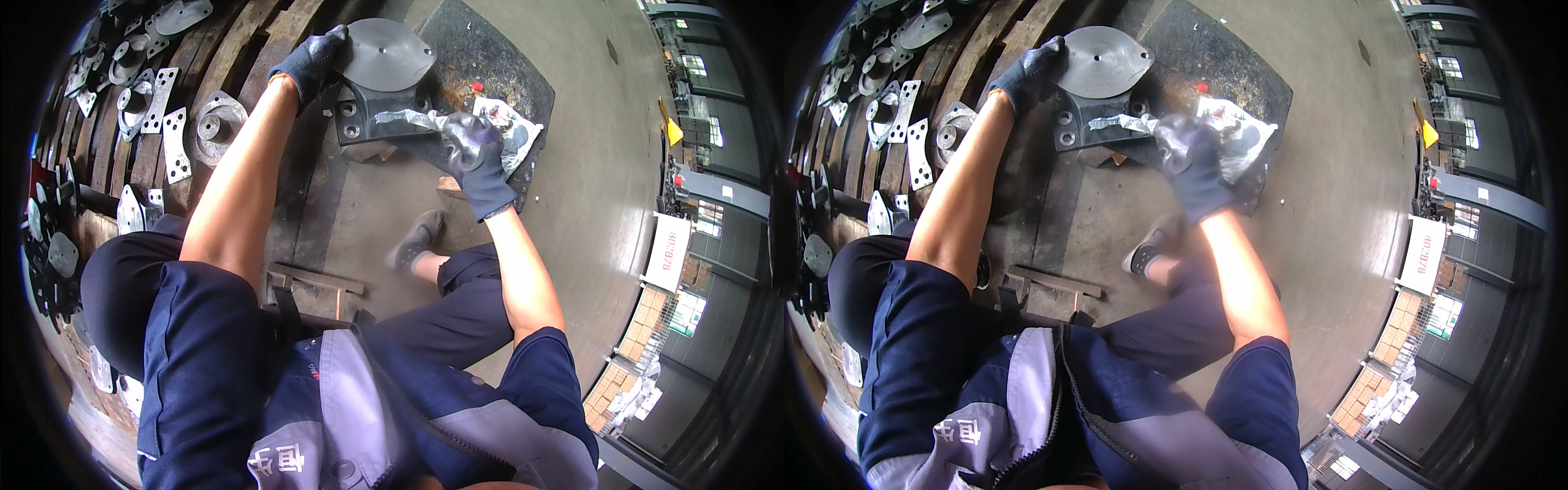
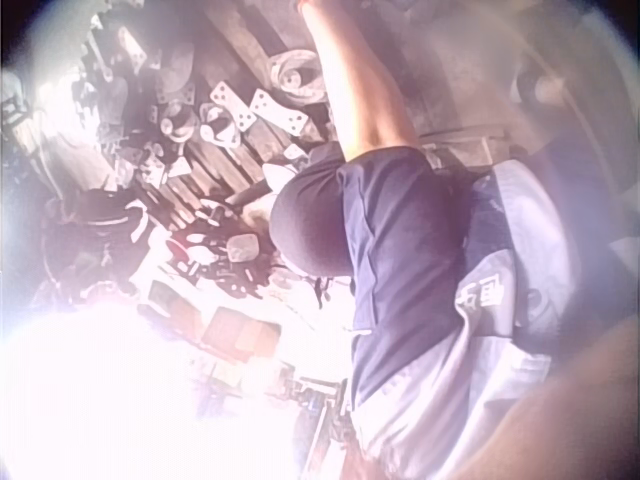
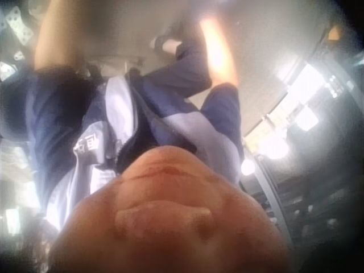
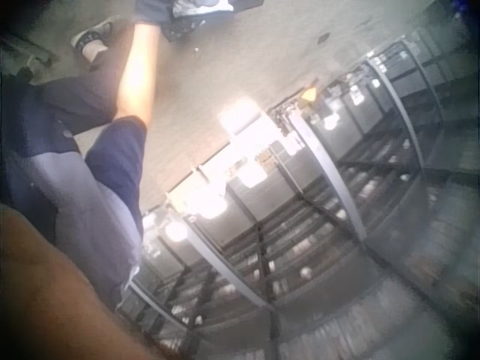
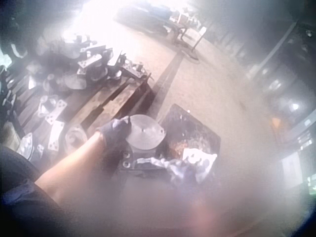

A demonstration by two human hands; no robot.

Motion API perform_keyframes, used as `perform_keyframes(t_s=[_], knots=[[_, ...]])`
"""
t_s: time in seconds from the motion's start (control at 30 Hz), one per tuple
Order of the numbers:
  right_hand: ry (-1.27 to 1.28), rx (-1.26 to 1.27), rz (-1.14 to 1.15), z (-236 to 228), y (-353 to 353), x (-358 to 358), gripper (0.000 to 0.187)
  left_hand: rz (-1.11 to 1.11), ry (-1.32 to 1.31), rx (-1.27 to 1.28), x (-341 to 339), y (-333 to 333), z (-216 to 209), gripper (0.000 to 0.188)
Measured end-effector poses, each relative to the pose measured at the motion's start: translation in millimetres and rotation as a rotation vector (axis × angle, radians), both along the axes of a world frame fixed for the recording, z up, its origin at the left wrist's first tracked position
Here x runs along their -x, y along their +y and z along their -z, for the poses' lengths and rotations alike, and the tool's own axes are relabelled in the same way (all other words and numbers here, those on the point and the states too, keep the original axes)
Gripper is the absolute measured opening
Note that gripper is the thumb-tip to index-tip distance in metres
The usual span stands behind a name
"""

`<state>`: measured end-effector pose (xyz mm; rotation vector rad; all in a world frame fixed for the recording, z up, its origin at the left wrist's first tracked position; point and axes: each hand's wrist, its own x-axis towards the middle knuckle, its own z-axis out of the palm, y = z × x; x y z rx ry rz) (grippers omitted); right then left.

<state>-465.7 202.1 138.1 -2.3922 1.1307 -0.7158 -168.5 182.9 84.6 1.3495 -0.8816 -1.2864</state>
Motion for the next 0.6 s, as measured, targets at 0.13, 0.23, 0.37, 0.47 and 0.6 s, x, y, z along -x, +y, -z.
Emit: perform_keyframes(t_s=[0.13,0.23,0.37,0.47,0.6], knots=[[0.008,0.059,-0.051,-0.1,1.9,2.5,0.029,-0.016,0.016,-0.077,1.9,-0.8,-4.8,0.038],[0.104,0.144,-0.136,-5.0,-1.7,3.1,0.027,-0.004,0.02,-0.084,1.3,0.4,-5.9,0.037],[-0.025,-0.045,-0.01,-2.2,4.0,-6.0,0.02,0.009,-0.006,-0.036,-0.9,-1.9,0.8,0.037],[0.172,0.316,-0.198,-0.5,-6.9,-4.9,0.016,-0.004,0.001,-0.022,2.2,2.0,-5.8,0.039],[-0.116,-0.146,0.069,4.8,4.0,0.1,0.021,-0.004,0.027,-0.112,3.0,2.5,-11.2,0.041]])
